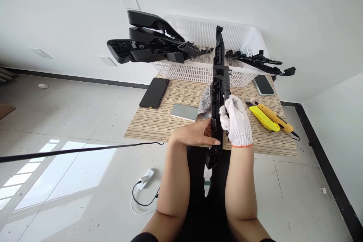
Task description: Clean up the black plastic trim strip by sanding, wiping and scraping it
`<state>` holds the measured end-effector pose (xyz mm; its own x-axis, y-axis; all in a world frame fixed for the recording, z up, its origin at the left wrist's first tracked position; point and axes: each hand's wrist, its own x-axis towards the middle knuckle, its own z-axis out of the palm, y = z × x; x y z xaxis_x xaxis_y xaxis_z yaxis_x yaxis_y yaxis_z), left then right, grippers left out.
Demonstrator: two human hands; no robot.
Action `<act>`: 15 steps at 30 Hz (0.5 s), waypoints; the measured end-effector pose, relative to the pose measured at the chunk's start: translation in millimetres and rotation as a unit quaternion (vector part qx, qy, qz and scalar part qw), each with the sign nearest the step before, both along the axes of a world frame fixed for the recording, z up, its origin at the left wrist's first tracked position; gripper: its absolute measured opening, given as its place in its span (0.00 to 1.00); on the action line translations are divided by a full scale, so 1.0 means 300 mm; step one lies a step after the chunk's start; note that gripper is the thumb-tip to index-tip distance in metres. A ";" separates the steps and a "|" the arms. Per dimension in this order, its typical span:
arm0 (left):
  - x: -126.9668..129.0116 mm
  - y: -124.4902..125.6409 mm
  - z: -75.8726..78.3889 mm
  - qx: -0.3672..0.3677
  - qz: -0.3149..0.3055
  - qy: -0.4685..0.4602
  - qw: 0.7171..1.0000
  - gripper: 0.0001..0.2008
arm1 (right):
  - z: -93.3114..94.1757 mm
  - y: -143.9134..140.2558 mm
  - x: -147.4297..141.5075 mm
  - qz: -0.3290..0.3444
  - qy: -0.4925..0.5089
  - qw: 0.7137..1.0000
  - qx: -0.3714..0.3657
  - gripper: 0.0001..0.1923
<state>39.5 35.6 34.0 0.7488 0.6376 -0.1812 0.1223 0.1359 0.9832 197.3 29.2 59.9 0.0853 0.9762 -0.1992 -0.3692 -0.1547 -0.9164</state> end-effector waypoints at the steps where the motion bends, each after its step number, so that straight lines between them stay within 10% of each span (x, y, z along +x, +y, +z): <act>1: 0.003 0.000 -0.006 -0.006 0.010 0.011 1.000 0.20 | -0.002 0.001 0.001 0.002 0.003 1.000 0.003 0.16; 15: 0.015 0.008 0.000 -0.009 0.075 0.002 0.997 0.14 | 0.025 -0.011 0.012 -0.073 -0.034 0.996 0.045 0.21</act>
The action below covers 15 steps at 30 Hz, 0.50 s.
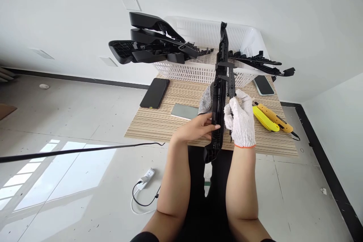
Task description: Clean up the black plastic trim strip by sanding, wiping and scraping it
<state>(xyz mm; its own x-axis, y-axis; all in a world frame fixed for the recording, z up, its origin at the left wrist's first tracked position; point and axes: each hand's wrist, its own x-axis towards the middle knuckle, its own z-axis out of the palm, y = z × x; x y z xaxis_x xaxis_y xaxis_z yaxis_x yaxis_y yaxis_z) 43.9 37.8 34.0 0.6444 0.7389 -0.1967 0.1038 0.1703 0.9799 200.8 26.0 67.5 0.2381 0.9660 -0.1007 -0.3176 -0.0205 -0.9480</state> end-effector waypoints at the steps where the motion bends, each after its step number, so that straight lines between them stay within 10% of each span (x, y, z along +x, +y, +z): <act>1: -0.001 0.000 0.007 0.009 0.014 -0.002 1.000 0.15 | 0.003 -0.001 0.003 -0.005 0.003 1.000 0.005 0.19; 15: 0.059 0.039 -0.001 0.040 0.219 -0.013 0.975 0.17 | -0.074 -0.191 -0.011 0.009 0.005 0.992 -0.122 0.18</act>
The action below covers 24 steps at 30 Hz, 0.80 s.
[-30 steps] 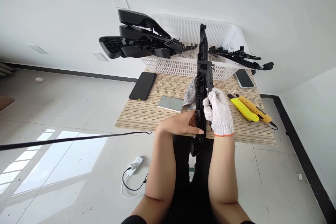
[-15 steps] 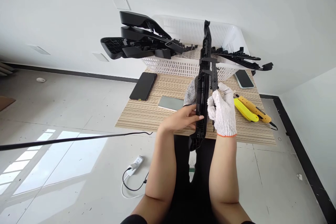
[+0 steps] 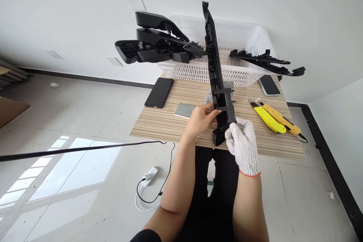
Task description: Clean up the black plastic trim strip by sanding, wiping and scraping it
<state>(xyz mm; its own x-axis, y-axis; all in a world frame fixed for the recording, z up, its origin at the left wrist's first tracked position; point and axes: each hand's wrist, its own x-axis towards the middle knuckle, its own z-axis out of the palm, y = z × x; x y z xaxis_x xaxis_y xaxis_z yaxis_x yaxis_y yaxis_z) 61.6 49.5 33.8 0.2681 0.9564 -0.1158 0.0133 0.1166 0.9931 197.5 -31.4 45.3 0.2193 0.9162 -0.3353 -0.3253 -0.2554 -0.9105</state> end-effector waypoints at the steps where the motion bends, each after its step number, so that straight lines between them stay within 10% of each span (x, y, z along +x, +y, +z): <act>1: 0.002 0.000 -0.002 0.001 0.005 0.001 1.000 0.17 | -0.002 -0.001 0.000 -0.001 -0.007 1.000 0.001 0.17; 24: 0.006 -0.006 -0.010 0.010 0.048 0.028 0.998 0.19 | -0.002 -0.001 -0.004 0.005 -0.014 1.000 0.004 0.13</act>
<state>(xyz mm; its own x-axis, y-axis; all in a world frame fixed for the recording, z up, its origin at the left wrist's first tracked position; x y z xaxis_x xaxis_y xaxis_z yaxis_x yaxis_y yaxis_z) 63.6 47.6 30.7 0.1688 0.9796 -0.1094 0.0587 0.1008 0.9932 196.3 -31.8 44.7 0.2201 0.9210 -0.3214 -0.2964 -0.2507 -0.9216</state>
